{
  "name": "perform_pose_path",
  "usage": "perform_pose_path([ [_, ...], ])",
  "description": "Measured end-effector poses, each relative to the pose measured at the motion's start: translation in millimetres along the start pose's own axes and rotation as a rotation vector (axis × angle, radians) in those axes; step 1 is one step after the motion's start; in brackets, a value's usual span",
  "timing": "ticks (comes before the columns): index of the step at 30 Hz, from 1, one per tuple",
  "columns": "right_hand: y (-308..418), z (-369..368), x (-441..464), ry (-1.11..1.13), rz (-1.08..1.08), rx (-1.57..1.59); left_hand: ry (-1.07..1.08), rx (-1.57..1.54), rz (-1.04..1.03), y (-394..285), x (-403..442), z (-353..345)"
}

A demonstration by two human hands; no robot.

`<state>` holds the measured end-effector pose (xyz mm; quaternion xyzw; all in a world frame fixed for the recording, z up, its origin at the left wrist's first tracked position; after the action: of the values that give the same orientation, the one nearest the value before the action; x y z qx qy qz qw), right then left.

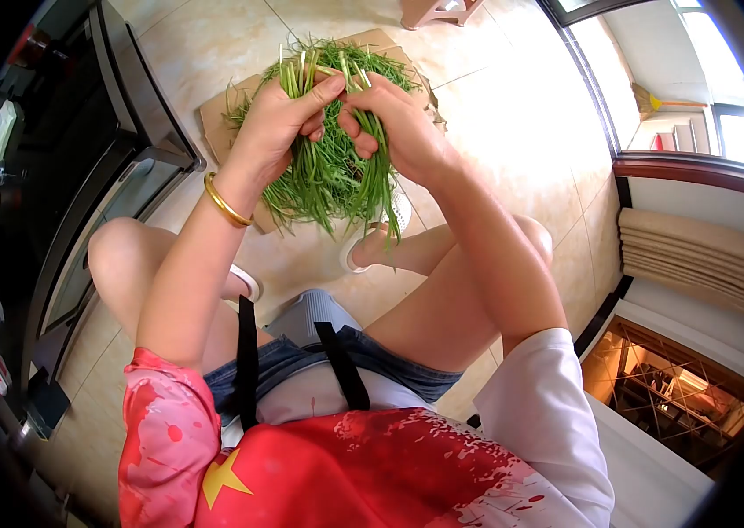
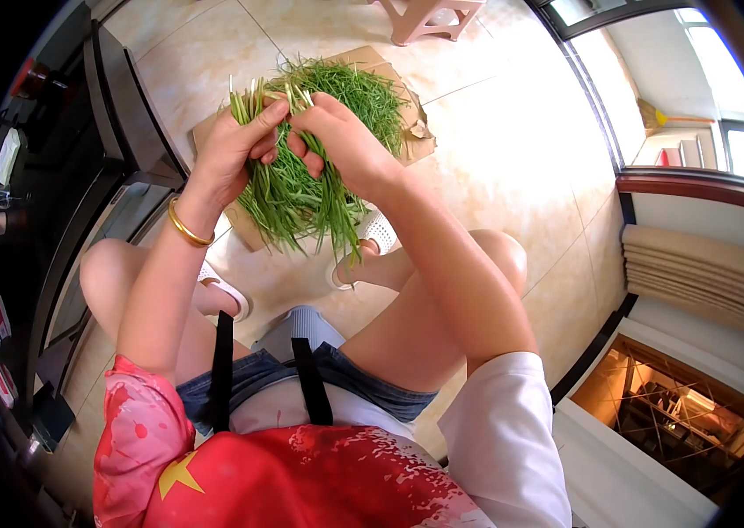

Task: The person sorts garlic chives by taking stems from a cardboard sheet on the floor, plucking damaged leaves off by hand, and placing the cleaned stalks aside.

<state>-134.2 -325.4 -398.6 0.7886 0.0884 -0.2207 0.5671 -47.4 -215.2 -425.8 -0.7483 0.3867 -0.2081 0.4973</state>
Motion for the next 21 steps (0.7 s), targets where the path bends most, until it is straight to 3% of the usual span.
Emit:
perform_pose_path([
  [10,1.2,5.6,0.6,-0.115,0.05,0.069,-0.117,-0.114,-0.059,1.7,0.4,8.3],
  [15,-0.9,5.8,5.6,-0.121,0.122,-0.191,-0.134,-0.194,-0.058,-1.1,-0.7,2.9],
  [21,1.1,4.1,2.6,-0.107,0.092,-0.054,-0.167,-0.329,-0.096,-0.7,2.7,6.7],
])
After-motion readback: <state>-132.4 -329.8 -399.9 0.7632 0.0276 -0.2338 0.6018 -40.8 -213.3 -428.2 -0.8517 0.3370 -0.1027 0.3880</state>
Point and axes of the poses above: each hand's wrist, its own x-axis towards the middle knuckle, its own z-axis out of the back of the hand, y = z × x, the point moved 4 cm from there along x, towards the middle knuckle, and after that the axes turned 6 degrees about -z, right-handed, at the moved point
